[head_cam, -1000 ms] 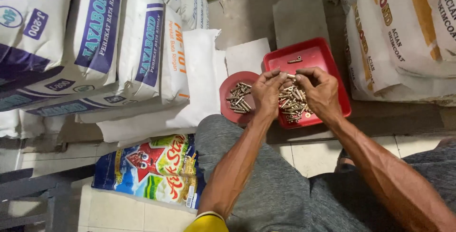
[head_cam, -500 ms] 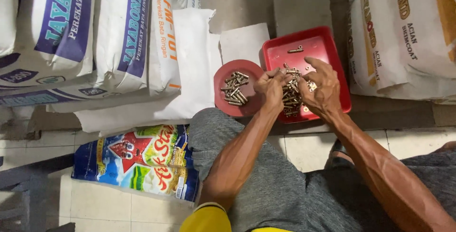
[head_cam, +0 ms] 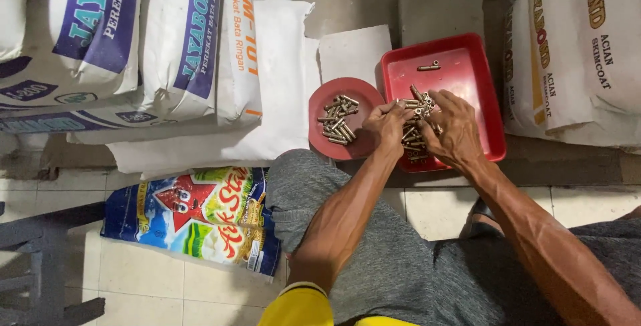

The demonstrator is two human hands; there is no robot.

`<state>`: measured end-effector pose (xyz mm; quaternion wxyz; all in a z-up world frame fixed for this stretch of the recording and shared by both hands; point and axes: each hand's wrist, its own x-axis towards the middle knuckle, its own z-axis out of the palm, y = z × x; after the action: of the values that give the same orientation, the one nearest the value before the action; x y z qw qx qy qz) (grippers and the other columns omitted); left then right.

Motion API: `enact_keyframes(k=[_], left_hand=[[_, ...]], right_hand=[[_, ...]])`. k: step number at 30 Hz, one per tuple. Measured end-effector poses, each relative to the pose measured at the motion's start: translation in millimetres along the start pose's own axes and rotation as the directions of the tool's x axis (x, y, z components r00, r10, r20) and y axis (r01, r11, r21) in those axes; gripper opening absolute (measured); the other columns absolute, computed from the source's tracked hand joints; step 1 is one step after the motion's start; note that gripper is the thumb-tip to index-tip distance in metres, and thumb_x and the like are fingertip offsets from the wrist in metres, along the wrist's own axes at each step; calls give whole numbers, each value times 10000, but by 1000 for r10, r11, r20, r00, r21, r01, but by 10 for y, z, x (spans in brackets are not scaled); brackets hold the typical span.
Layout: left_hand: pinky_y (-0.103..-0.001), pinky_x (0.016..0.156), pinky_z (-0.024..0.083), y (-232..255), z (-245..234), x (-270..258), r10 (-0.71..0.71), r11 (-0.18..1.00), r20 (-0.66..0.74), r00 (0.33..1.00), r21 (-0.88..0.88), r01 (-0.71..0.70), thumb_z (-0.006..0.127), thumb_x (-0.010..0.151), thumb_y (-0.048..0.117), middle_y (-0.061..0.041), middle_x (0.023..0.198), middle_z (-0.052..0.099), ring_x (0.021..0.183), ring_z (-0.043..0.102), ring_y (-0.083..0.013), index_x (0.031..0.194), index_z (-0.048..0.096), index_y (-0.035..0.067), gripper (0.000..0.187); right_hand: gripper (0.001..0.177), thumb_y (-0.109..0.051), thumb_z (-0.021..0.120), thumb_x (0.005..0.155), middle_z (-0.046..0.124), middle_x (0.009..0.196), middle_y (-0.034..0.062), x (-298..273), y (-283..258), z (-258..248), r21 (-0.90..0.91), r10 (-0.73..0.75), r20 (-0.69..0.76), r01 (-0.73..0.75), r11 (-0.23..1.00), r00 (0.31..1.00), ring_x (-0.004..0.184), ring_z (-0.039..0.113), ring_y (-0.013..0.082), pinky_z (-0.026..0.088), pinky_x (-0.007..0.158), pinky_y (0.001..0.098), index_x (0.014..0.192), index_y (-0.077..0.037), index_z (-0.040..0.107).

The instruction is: Assembling metal bolts and washers by hand and placing them into a red plastic tray.

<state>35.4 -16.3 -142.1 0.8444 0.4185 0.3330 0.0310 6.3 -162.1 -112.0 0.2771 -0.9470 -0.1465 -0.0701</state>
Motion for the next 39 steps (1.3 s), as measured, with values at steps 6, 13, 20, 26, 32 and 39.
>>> enact_keyframes(k=[6, 13, 20, 26, 32, 39], left_hand=[[-361, 663, 646, -10, 1, -9, -23, 993, 67, 997, 120, 15, 789, 865, 81, -210, 859, 704, 751, 756, -283, 1037, 640, -30, 254], [-285, 633, 635, 100, -258, 163, 49, 937, 33, 998, 346, -58, 651, 952, 96, -185, 914, 665, 717, 705, -186, 1193, 633, -79, 298], [-484, 891, 519, 800, -685, 210, 316, -359, 611, 726, 785, -505, 637, 856, 41, -184, 1113, 651, 1087, 613, -376, 1009, 759, 54, 196], [-498, 936, 432, 751, -740, 164, 305, -487, 665, 682, 724, -488, 590, 893, 14, -231, 1128, 577, 1102, 546, -386, 941, 719, 10, 138], [-533, 993, 430, 287, -944, 728, 364, -448, 761, 537, 648, -616, 652, 939, 83, -251, 1075, 601, 1057, 596, -423, 1237, 540, -48, 344], [-414, 706, 575, 292, -605, 438, 310, 435, 611, 729, 591, -680, 589, 981, 89, -219, 945, 696, 868, 704, -406, 1056, 737, 49, 170]], right_hand=[[492, -274, 637, 943, 558, 1491, 256, -23, -178, -118, 37, 110, 34, -111, 993, 993, 1388, 498, 466, 395, 1125, 652, 1397, -87, 662], [378, -218, 753, 874, 626, 1420, 250, -123, 73, 4, 84, 44, -28, -41, 996, 999, 1283, 597, 493, 522, 1022, 595, 1234, -104, 752], [341, -263, 693, 879, 652, 1414, 177, -253, 356, 41, 119, 75, 21, -77, 990, 997, 1260, 624, 457, 555, 981, 562, 1207, -193, 758], [273, -229, 703, 899, 671, 1378, 198, -254, 238, -88, 166, 51, -35, -45, 985, 998, 1228, 639, 474, 569, 939, 558, 1155, -172, 776], [268, -271, 686, 927, 672, 1384, 161, -246, 265, -136, 164, 47, -27, -42, 986, 999, 1238, 634, 451, 569, 934, 544, 1174, -208, 769], [272, -243, 681, 935, 692, 1318, 189, -277, 35, -247, 202, 78, 72, -91, 975, 994, 1200, 651, 464, 564, 935, 570, 1184, -177, 767]])
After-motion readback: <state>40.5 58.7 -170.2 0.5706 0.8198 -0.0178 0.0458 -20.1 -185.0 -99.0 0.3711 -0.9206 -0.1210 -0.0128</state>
